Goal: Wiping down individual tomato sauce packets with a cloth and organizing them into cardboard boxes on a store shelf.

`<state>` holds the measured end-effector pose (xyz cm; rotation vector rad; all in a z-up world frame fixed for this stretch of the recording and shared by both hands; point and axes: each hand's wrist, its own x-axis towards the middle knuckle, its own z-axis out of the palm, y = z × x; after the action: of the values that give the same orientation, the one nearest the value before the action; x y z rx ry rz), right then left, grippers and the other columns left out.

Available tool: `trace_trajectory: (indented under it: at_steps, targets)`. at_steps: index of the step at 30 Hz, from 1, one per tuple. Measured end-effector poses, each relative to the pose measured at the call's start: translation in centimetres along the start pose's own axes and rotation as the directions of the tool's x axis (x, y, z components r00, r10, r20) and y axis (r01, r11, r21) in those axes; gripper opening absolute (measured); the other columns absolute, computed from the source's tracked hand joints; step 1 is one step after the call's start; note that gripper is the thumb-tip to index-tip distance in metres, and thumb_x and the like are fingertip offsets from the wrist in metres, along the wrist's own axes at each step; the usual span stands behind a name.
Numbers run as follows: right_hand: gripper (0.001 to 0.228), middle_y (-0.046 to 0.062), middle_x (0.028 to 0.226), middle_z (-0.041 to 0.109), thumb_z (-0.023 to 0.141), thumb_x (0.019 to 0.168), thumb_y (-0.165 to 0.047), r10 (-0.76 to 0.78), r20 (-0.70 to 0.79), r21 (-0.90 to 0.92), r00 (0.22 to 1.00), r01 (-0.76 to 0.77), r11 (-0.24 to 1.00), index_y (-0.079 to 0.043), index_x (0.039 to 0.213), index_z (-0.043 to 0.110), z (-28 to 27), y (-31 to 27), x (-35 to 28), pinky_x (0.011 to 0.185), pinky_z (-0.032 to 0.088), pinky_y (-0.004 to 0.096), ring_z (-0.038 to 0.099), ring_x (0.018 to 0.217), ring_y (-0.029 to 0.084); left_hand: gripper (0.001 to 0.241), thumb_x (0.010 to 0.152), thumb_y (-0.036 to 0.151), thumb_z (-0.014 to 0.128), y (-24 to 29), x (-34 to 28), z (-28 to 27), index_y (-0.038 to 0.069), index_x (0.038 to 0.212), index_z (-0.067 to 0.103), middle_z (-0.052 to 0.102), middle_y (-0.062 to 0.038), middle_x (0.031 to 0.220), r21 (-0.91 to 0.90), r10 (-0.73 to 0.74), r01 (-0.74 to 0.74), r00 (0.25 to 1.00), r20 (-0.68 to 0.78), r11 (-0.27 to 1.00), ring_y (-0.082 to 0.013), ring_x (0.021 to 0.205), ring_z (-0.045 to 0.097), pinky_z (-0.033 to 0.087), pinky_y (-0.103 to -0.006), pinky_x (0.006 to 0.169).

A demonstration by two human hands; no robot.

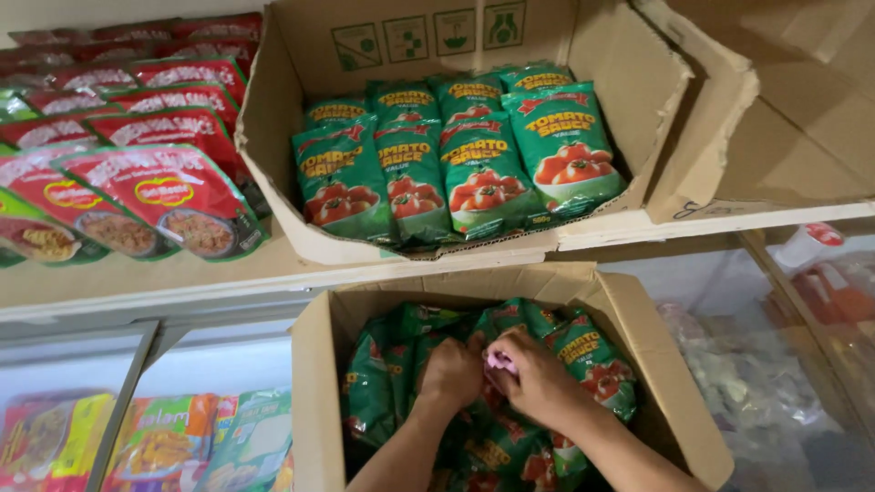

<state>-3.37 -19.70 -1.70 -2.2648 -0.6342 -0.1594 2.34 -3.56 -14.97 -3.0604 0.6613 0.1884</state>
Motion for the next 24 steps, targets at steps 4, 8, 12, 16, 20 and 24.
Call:
trace_trajectory:
  at_steps: [4, 8, 12, 16, 20, 24]
  targets:
    - [0.019, 0.018, 0.099, 0.066, 0.064, 0.087, -0.006, -0.020, -0.001, -0.057, 1.000, 0.020, 0.998, -0.008, 0.104, 0.056, 2.2, 2.4, 0.8, 0.073, 0.053, 0.043, 0.067, 0.089, 0.037, 0.042, 0.103, 0.029, 0.052, -0.8, 0.6, 0.3, -0.001, 0.132, 0.053, 0.074, -0.019, 0.105, 0.136, 0.124, -0.121, 0.992, -0.011, 0.983, -0.0335, 0.093, 0.070, 0.052, -0.0451, 0.089]
    - [0.017, 0.020, 0.099, 0.065, 0.060, 0.089, -0.007, 0.034, 0.005, -0.090, 0.999, -0.033, 0.995, -0.007, 0.106, 0.056, 2.1, 3.3, 0.9, 0.072, 0.052, 0.048, 0.065, 0.088, 0.042, 0.065, 0.095, 0.035, 0.057, -0.5, 0.3, -0.6, -0.007, 0.142, 0.041, 0.072, -0.022, 0.102, -0.031, 0.056, -0.055, 0.998, 0.029, 0.998, -0.0361, 0.090, 0.068, 0.054, -0.0433, 0.081]
    - [0.019, 0.018, 0.099, 0.067, 0.063, 0.093, -0.018, 0.128, -0.066, -0.040, 0.990, -0.131, 0.991, -0.010, 0.110, 0.059, 0.6, 1.0, 0.3, 0.071, 0.054, 0.046, 0.069, 0.085, 0.039, 0.053, 0.097, 0.023, 0.053, -0.1, 0.1, 0.4, -0.003, 0.142, 0.044, 0.071, -0.025, 0.101, -0.002, 0.003, -0.003, 0.999, -0.040, 1.000, -0.0382, 0.089, 0.069, 0.057, -0.0468, 0.073]
    - [0.026, 0.016, 0.101, 0.069, 0.066, 0.092, -0.025, 0.268, 0.040, 0.036, 0.963, -0.269, 0.962, -0.013, 0.114, 0.059, -1.8, 0.8, 0.4, 0.075, 0.055, 0.045, 0.069, 0.089, 0.036, 0.058, 0.096, 0.023, 0.054, 0.3, 1.5, 2.4, -0.006, 0.145, 0.043, 0.072, -0.025, 0.096, 0.122, 0.054, -0.044, 0.995, -0.079, 0.992, -0.0383, 0.084, 0.070, 0.057, -0.0482, 0.070]
    - [0.047, 0.009, 0.115, 0.070, 0.069, 0.083, -0.022, 0.208, 0.196, 0.076, 0.958, -0.226, 0.971, -0.015, 0.127, 0.054, -2.0, 1.3, 0.7, 0.091, 0.053, 0.039, 0.069, 0.105, 0.028, 0.042, 0.090, 0.035, 0.067, -1.1, 1.6, 1.4, 0.011, 0.123, 0.056, 0.070, -0.025, 0.098, -0.135, -0.025, 0.013, 0.996, -0.081, 0.991, -0.0423, 0.084, 0.069, 0.057, -0.0528, 0.072]
    - [0.061, 0.011, 0.121, 0.065, 0.074, 0.076, -0.014, 0.207, 0.207, 0.061, 0.956, -0.224, 0.973, -0.013, 0.134, 0.053, -2.5, 0.8, 0.3, 0.089, 0.052, 0.038, 0.065, 0.105, 0.025, 0.052, 0.088, 0.035, 0.069, -0.8, -0.1, -1.2, 0.003, 0.126, 0.053, 0.070, -0.028, 0.094, -0.111, 0.017, -0.025, 0.997, -0.075, 0.994, -0.0434, 0.081, 0.070, 0.058, -0.0517, 0.069]
